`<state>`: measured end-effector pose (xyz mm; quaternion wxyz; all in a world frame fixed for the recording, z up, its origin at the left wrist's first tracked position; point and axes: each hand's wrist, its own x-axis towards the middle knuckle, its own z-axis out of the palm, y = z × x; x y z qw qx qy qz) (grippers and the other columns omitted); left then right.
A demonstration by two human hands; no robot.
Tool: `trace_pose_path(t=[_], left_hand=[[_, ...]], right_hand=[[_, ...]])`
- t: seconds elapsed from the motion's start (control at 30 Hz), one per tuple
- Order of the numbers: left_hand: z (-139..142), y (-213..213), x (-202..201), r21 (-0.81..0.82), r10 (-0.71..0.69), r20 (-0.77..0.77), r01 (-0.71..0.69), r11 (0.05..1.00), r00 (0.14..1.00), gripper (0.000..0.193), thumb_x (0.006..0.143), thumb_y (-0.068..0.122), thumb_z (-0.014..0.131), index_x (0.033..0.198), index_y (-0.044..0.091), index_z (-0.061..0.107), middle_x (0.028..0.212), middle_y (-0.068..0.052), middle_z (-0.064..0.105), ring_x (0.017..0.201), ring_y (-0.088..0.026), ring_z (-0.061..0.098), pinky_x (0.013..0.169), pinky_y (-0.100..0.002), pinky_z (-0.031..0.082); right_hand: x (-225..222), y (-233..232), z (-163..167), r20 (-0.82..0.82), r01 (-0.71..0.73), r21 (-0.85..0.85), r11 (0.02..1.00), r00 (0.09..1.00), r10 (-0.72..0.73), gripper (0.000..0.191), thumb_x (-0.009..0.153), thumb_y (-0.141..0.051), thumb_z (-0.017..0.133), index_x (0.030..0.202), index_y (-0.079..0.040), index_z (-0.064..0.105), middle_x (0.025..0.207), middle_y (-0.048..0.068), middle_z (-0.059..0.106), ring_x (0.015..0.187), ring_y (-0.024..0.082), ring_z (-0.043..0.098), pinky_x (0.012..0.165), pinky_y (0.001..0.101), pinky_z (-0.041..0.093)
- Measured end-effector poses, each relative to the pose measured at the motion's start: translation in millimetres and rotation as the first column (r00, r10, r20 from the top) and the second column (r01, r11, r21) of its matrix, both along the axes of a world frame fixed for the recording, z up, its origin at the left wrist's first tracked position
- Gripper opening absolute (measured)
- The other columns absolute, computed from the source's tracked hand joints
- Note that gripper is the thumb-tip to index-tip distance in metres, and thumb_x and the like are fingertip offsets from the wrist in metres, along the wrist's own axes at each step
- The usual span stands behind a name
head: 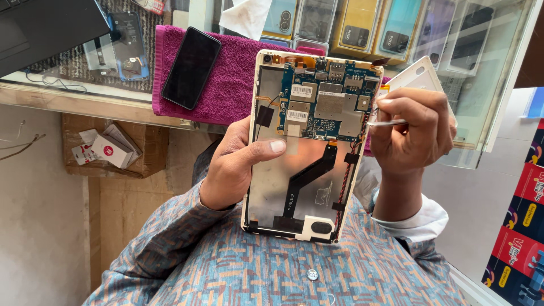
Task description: The person repairs an opened tablet at a service counter, holding the device with one hand while using a screwdriver and a metal pry tool to loosen, lift, and reposition internal components including the battery and board connectors. The white back cover rests on a towel beside the work area.
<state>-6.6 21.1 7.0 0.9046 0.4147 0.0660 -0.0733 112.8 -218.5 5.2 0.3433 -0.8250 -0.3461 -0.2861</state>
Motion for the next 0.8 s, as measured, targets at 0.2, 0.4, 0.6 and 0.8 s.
trace_pose_path(t=[0.2,0.4,0.6,0.8], left_hand=[[-2,2,1,-0.127,-0.035,-0.073,0.026,0.992,0.997,0.039,0.098,0.009,0.061,0.135,-0.005,0.06,0.123,-0.013,0.069,0.11,-0.016,0.065,0.101,-0.032,0.052],[-3,5,4,-0.202,-0.079,-0.125,0.053,0.978,0.989,0.039,0.096,0.008,0.061,0.132,-0.008,0.06,0.12,-0.016,0.07,0.108,-0.018,0.068,0.101,-0.032,0.053],[-5,7,5,-0.29,-0.118,-0.161,0.067,0.955,0.98,0.042,0.095,0.009,0.062,0.133,-0.009,0.057,0.118,-0.018,0.07,0.102,-0.02,0.07,0.095,-0.032,0.056],[-7,7,4,-0.308,-0.123,-0.183,0.062,0.949,0.975,0.043,0.095,0.009,0.061,0.133,-0.009,0.057,0.117,-0.019,0.07,0.101,-0.02,0.07,0.092,-0.032,0.057]], right_hand=[[0,0,-3,-0.015,0.013,0.068,0.998,1.0,-0.012,0.022,0.111,-0.028,0.073,0.103,-0.008,0.067,0.099,0.006,0.072,0.074,0.015,0.068,0.065,0.0271,0.05],[0,-1,-6,-0.035,-0.001,0.129,0.992,0.999,0.006,0.021,0.108,-0.023,0.079,0.103,-0.006,0.067,0.099,0.009,0.072,0.077,0.016,0.07,0.064,0.0267,0.051],[-1,2,-5,-0.193,0.041,0.298,0.954,0.981,0.018,0.024,0.1,-0.019,0.079,0.096,0.0,0.065,0.094,0.015,0.072,0.068,0.009,0.06,0.055,0.0192,0.042],[-11,5,-7,-0.37,0.031,0.49,0.871,0.913,0.175,0.024,0.108,-0.016,0.076,0.103,0.003,0.062,0.099,0.011,0.07,0.068,0.007,0.061,0.055,0.016,0.042]])
